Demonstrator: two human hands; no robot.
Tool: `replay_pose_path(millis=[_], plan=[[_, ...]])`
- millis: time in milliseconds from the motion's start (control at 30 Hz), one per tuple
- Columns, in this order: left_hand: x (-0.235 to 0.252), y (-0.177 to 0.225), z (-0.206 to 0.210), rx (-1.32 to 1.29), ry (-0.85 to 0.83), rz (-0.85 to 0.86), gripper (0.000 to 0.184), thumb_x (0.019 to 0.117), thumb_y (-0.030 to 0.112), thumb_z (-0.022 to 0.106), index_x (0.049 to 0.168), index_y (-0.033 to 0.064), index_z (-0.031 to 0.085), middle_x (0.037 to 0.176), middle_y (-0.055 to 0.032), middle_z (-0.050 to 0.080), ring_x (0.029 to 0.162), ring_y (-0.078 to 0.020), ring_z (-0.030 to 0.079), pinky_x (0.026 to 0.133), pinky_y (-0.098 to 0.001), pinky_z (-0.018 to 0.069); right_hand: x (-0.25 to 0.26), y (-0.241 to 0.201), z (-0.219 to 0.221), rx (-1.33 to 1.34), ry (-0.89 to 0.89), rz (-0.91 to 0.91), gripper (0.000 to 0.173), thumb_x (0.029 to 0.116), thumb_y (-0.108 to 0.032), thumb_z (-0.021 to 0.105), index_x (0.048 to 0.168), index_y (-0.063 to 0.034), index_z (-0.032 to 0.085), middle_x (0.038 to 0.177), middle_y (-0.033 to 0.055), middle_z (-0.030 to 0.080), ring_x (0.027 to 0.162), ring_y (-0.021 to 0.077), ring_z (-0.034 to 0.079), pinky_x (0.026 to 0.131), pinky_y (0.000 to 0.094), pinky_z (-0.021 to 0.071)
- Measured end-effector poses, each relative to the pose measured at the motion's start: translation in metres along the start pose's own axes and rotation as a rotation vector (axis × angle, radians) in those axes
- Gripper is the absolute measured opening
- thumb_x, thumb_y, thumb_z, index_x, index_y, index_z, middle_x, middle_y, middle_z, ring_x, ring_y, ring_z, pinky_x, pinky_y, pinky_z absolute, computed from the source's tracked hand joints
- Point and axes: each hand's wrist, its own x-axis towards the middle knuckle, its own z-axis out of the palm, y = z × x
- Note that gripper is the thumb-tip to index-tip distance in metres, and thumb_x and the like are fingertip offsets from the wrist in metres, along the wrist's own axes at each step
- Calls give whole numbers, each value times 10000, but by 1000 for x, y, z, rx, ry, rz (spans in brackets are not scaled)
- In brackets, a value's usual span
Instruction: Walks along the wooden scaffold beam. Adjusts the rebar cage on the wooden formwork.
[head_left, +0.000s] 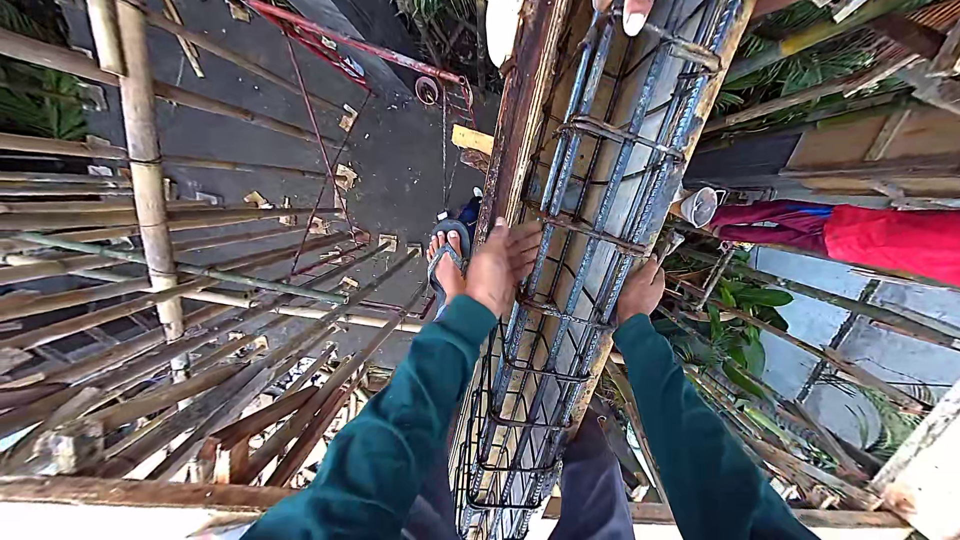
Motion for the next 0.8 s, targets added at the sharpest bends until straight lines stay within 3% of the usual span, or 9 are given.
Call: replay_pose_path(millis=[67,200,267,333,400,500,633,700,800], plan=[[2,3,-14,47,87,4,562,1139,344,190,1350,35,610,1235,-96,715,1105,-183,695,959,-379,547,1,-5,1,4,1,-3,586,1127,-446,250,1417,-46,565,1335,227,641,1265,361,602,1066,576,441],[-27,-3,-14,301,142,67,460,1117,315,331,1405,56,579,1408,-107,622,1269,-206,614,1055,-425,498,6,-4,3,3,1,28,556,1125,-425,287,1430,-55,567,1369,201,625,1303,318,580,1106,531,422],[-47,-5,-6,333,146,73,482,1115,365,333,1442,90,556,1466,-79,586,1319,-201,583,1097,-422,480,5,-4,3,-6,9,38,538,1124,-423,299,1383,-59,599,1281,197,673,1231,315,626,1053,538,457],[-42,-11,0,267,174,32,492,1130,329,287,1422,40,559,1443,-96,600,1310,-181,585,1111,-385,460,4,-5,1,-14,3,43,528,1123,-419,299,1356,-63,612,1232,186,693,1191,309,648,1027,540,473],[-24,-12,-2,289,217,-20,538,1135,344,251,1413,0,557,1427,-127,614,1303,-186,593,1096,-400,458,4,-7,1,-16,-3,39,521,1124,-407,300,1360,-58,607,1229,187,695,1183,307,651,1022,538,473],[-4,6,5,357,225,-163,605,1132,439,214,1416,35,564,1376,-108,652,1246,-176,617,996,-420,474,4,-8,0,-25,-11,33,518,1125,-396,304,1383,-56,597,1269,183,687,1222,305,639,1051,532,462],[3,28,24,501,262,-318,590,1135,435,252,1414,5,543,1399,-178,611,1251,-259,602,987,-475,471,4,-8,0,-18,-25,36,515,1123,-385,321,1407,-40,576,1310,194,666,1263,310,614,1088,528,435],[12,29,29,577,286,-372,564,1133,431,280,1374,10,569,1346,-204,617,1193,-306,601,930,-528,467,4,-9,0,-30,-23,51,521,1122,-396,325,1417,-45,573,1319,197,665,1276,321,608,1090,538,433],[26,32,31,550,325,-459,508,1116,422,329,1332,35,577,1321,-209,589,1196,-352,561,901,-593,452,3,-9,0,-30,-32,66,539,1124,-400,319,1494,-62,516,1394,184,634,1344,311,569,1135,517,405]])
